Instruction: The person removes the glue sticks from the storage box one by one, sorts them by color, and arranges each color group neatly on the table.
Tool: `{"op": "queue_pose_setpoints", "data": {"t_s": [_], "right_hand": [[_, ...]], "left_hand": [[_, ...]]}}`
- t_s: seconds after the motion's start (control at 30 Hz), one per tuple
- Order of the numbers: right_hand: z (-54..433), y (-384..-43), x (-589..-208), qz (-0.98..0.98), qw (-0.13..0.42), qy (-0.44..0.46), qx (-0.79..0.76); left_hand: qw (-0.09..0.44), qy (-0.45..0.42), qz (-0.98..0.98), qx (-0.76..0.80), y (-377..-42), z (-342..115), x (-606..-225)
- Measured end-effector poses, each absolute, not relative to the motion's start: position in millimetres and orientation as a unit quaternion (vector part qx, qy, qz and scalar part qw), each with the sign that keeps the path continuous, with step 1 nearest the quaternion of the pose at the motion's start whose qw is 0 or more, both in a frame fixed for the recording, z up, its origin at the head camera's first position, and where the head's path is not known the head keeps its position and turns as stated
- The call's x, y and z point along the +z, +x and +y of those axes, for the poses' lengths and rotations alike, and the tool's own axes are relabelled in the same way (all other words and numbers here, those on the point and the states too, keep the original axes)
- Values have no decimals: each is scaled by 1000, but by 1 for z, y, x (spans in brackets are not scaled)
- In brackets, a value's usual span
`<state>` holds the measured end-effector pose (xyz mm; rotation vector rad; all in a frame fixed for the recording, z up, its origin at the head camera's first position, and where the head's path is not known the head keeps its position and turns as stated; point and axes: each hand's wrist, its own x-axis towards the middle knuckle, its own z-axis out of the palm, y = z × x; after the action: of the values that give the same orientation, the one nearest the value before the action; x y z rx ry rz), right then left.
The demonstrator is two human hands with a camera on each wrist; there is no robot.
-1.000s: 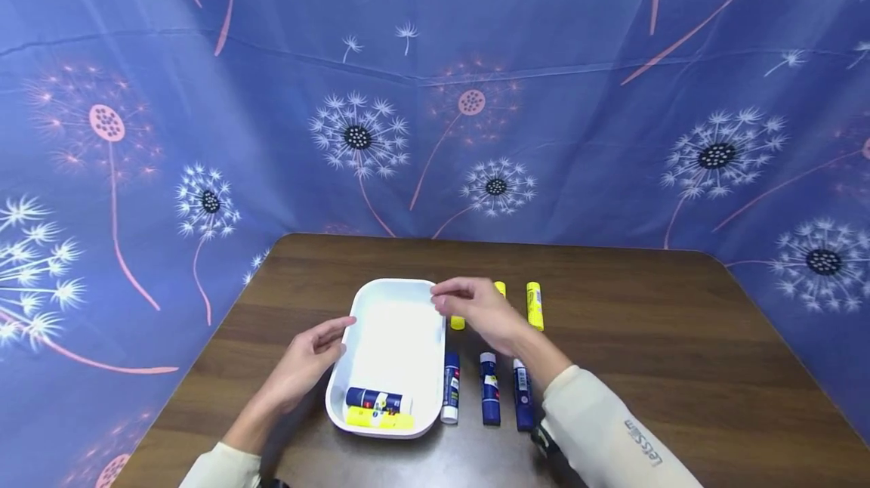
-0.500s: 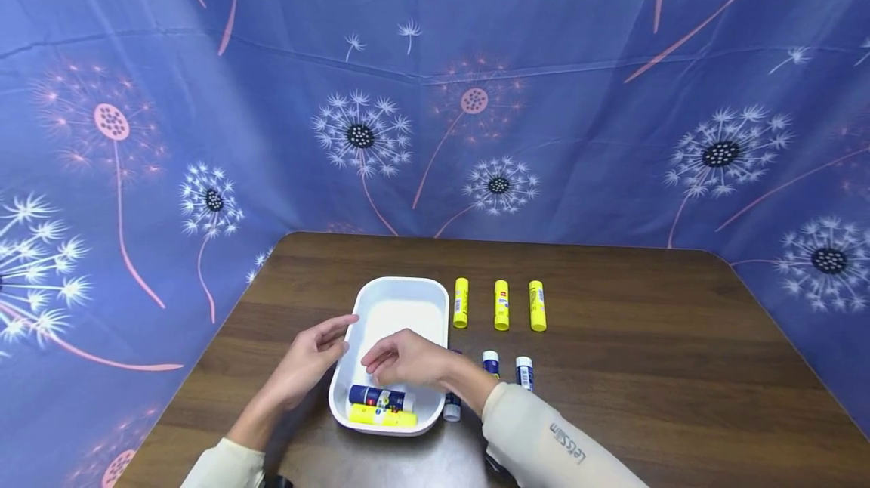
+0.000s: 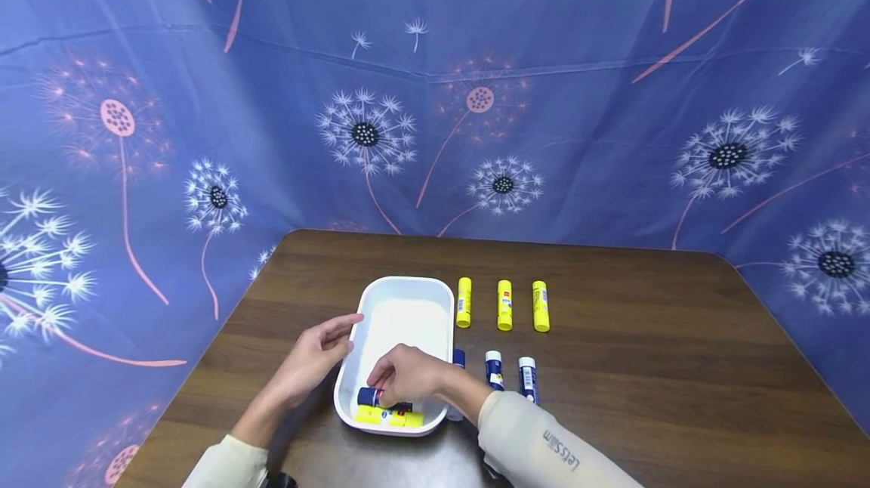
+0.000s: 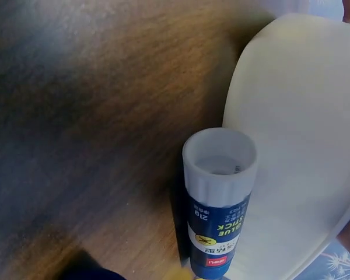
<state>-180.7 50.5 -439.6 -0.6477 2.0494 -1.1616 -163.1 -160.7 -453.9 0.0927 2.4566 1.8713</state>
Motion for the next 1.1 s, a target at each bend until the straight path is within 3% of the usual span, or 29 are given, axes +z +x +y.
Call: {"op": "queue_pose_setpoints", "data": {"t_s": [0.3,0.57,1.1], "right_hand": [[49,-178,-443,812,297,-286,-413],[57,-179,-428,808,251,-256,-469],[124,-161,-405,711,123,13,-692]], "left_hand": [[22,31,795,605,-163,-159,-456],[19,32,796,604,-165,-158,-455],[27,18,807,589,-163,-158,-455]]}}
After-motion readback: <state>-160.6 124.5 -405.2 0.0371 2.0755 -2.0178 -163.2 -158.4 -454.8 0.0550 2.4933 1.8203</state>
